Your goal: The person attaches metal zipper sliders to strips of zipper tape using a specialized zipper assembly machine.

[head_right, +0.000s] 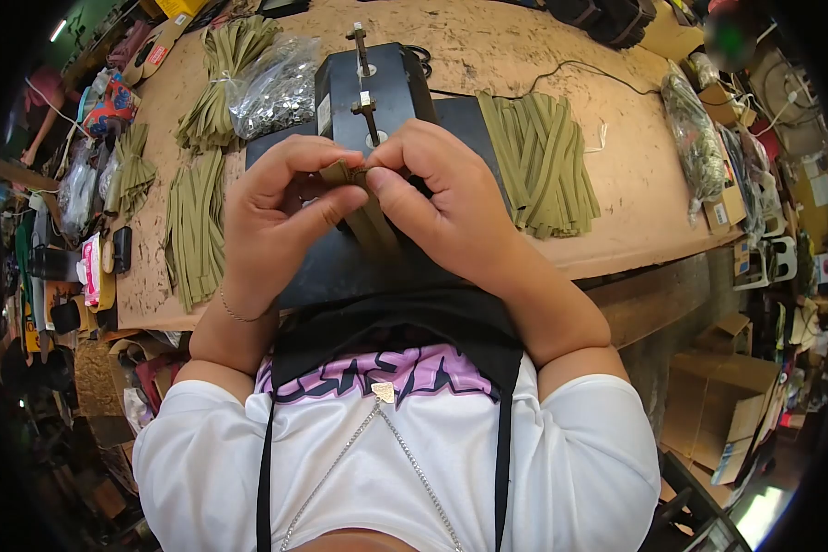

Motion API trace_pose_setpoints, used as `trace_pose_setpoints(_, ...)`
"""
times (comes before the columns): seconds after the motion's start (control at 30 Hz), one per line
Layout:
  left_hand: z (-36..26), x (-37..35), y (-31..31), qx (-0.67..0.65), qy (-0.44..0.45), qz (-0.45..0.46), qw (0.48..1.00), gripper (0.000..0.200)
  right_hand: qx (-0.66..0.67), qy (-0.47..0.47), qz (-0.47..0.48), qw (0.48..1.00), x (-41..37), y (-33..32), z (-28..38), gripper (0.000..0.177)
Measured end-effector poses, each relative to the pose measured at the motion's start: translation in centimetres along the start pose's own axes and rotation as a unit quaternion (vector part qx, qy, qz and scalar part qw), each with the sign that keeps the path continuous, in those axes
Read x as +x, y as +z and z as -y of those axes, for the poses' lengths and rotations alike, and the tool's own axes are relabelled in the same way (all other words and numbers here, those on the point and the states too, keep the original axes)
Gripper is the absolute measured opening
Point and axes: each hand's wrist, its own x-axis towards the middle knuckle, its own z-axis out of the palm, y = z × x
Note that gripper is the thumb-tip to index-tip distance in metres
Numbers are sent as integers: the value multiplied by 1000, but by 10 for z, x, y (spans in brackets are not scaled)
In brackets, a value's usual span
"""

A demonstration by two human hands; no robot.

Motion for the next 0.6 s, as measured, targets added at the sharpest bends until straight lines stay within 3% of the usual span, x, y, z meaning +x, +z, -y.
trace_pose_setpoints(0.17,1,2,-3,26,62,24,997,22,-3,23,49,999,4,-7,2,9)
trace_pose_setpoints(0.27,2,2,-4,13,36,14,999,21,-15,28,59,998,7,-9,1,11)
trace_pose_setpoints(0.37,-2,11,-8,0,-62,-45,997,20,-20,2,23,1000,9,-5,-10,12)
trace_pose_setpoints(0.5,20,43,-27,32,-68,-98,992,20,49,17,6,999,8,-1,-32,14)
trace_pose_setpoints(0.6,34,61,-36,39,-65,-96,992,18,37,-31,15,999,7,-2,-37,16)
